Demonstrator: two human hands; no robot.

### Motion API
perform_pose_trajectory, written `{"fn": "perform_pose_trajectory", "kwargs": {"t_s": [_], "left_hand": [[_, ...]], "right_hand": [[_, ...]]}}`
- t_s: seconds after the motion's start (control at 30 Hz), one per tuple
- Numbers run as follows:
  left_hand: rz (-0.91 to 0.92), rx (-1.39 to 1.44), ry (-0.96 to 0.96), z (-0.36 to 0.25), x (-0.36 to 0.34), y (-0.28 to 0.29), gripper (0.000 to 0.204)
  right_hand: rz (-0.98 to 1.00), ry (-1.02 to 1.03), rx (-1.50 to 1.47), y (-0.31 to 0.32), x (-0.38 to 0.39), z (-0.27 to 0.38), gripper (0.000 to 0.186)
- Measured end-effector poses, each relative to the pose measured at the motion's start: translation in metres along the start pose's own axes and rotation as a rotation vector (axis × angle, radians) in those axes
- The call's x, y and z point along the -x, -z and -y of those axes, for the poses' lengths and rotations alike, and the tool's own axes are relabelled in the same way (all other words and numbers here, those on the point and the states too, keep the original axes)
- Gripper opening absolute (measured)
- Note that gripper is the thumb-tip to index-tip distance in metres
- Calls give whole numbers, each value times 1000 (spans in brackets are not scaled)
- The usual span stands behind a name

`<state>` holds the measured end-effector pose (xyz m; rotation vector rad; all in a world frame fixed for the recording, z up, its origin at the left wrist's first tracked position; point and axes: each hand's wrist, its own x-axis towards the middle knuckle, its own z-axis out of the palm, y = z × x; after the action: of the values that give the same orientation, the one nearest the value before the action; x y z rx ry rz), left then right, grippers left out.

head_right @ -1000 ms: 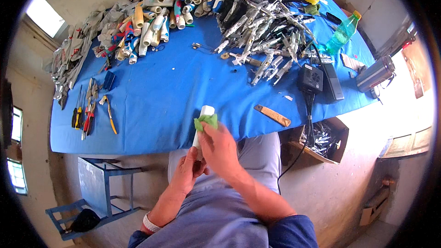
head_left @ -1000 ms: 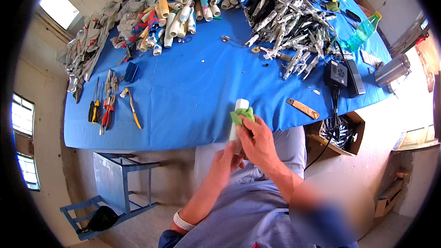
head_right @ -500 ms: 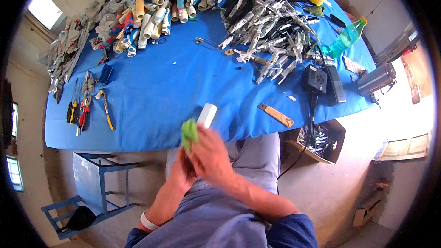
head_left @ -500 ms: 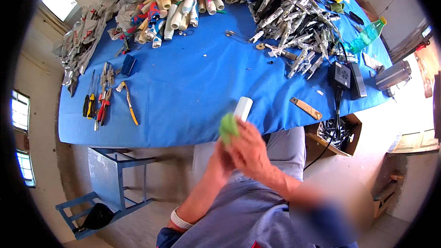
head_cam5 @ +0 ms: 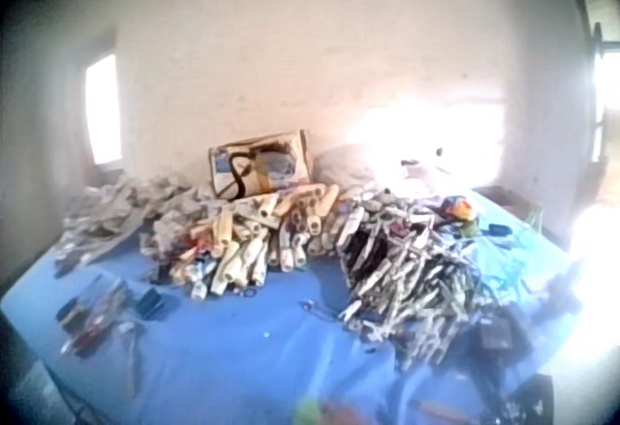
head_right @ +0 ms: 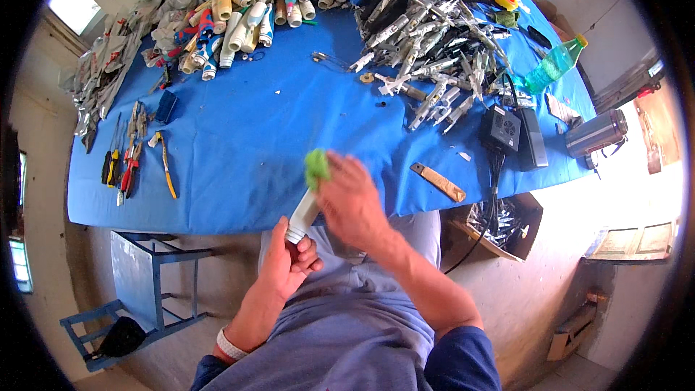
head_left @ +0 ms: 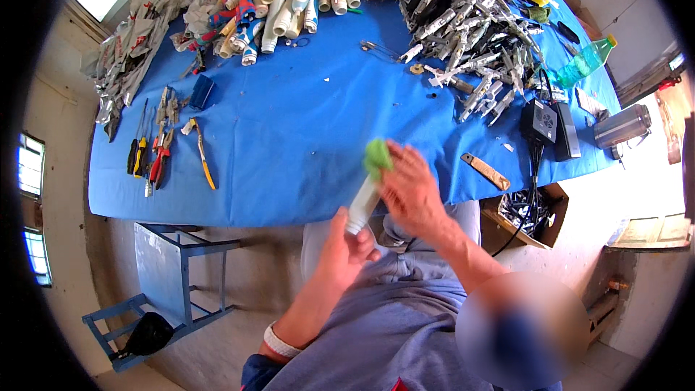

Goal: The person cleans several paint tubes on a blue table using a green cloth. They wipe the tubes thoroughly, turning them over to clean all sides, and place the cleaned tubes into a cardboard box on the floor.

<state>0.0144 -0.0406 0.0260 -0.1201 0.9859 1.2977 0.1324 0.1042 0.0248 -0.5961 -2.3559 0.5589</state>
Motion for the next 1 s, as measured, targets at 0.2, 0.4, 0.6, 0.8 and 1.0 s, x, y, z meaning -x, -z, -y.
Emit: {"fn": "perform_pose_trajectory", "kwargs": {"t_s": [0.2,0.4,0.6,0.8,1.0], "left_hand": [[-139,39,24,3,-7,-3,52],[9,-165,-175,5,-9,4,55],[-61,-291,-325,12,-17,4,47],[17,-142,-234,15,-25,28,46],[-21,-275,-269,7,-18,7,58]], "right_hand": [[76,129,-52,-8,11,18,23],[-42,14,52,13,-20,-37,19],[59,95,-70,1,-3,4,23],[42,186,-33,-7,-10,0,17],[10,73,25,13,-26,-49,18]]}}
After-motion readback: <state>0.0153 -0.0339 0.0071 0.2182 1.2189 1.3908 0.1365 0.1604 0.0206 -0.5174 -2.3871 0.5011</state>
